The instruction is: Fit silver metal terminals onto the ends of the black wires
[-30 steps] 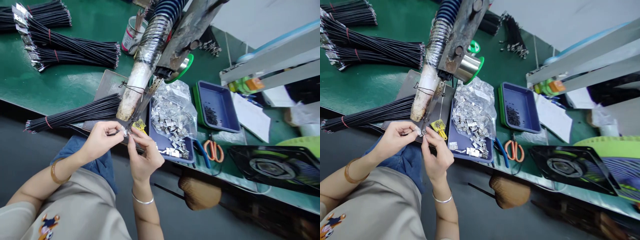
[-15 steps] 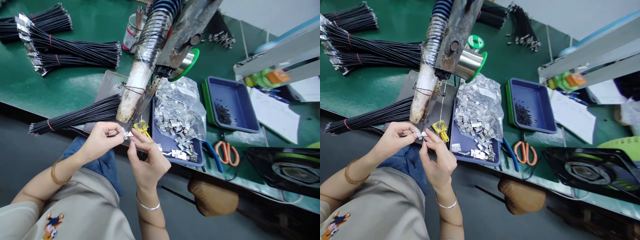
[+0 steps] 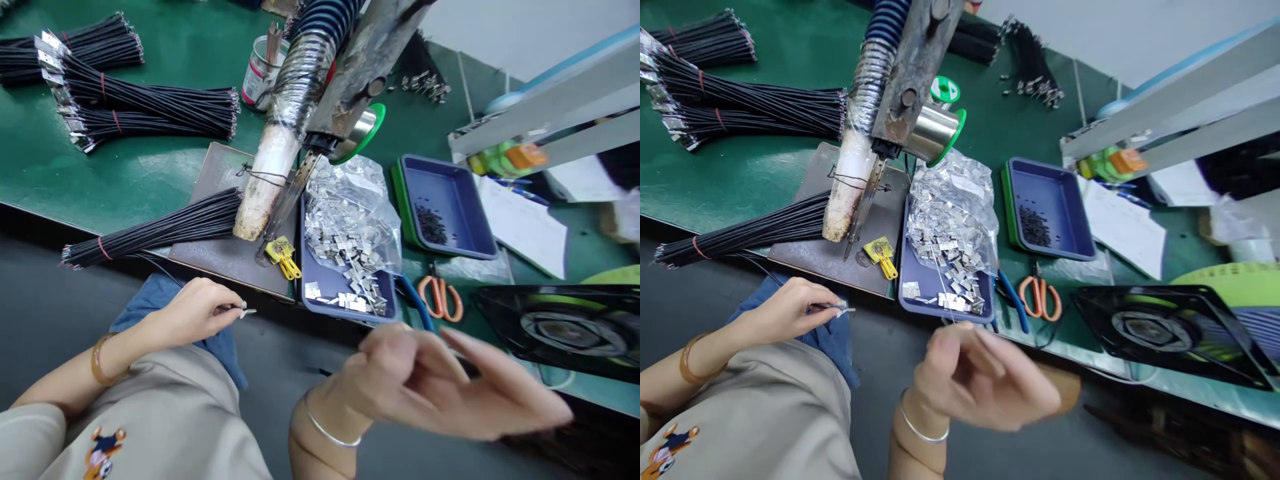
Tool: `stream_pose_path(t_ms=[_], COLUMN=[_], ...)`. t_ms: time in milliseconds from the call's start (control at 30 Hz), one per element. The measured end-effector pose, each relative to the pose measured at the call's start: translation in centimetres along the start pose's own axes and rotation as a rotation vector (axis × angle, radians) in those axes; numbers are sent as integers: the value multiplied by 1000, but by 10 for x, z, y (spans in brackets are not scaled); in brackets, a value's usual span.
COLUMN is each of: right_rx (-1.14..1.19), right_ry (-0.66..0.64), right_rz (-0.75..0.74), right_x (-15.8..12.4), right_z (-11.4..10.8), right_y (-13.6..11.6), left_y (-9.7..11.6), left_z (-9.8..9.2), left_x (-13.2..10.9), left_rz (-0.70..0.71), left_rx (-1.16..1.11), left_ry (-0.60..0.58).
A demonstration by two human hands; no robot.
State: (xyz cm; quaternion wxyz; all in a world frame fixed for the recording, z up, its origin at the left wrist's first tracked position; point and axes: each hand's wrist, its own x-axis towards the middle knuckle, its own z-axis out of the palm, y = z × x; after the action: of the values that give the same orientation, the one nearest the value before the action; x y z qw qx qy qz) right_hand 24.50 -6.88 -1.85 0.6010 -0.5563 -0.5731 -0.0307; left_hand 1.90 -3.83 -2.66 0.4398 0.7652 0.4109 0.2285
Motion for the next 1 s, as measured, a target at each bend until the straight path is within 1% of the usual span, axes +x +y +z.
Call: stream_pose_path(t_ms=[33,67,100,133,167,233,267,333,400,467,500,600,667,700,767,867,933,1000], right_rx=[-46,-97,-156,-230,-314,-457,-490,-526,-566,-624,-656,-702,-662,-620,-518,-384,-273,-93], right_ry=[40,-13,-149,-260,-326,-335,-371,-494,-580,-620,-630,-641,-611,-574,-459,-270,-197,-180], right_rz=[27,78,152,183,182,140,118,86,62,29,9,-33,-38,-33,-11,35,83,160], right_x=[6,11,17,21,26,33,36,42,46,49,50,51,51,51,50,47,41,32], right_z=[0,0,0,1,2,5,7,13,20,25,27,28,25,23,18,11,10,13], right_y=[1,4,10,18,29,53,65,81,88,87,85,81,78,76,67,42,20,0], left_y=[-4,-7,-9,-11,-13,-15,-17,-21,-25,-28,-29,-30,-28,-26,-21,-11,-4,3], left_z=[1,0,-1,-4,-8,-17,-21,-28,-32,-32,-31,-29,-28,-27,-26,-24,-21,-17], left_x=[-3,-6,-7,-6,-4,6,13,28,40,45,44,33,23,19,13,9,9,9], left_rz=[6,26,54,91,133,206,227,222,156,154,176,285,360,393,440,493,541,547], left_rx=[6,-3,-10,-6,21,175,302,546,699,738,726,617,524,482,419,353,312,264], left_ry=[62,146,241,343,440,615,639,618,513,469,468,506,518,520,531,517,480,435])
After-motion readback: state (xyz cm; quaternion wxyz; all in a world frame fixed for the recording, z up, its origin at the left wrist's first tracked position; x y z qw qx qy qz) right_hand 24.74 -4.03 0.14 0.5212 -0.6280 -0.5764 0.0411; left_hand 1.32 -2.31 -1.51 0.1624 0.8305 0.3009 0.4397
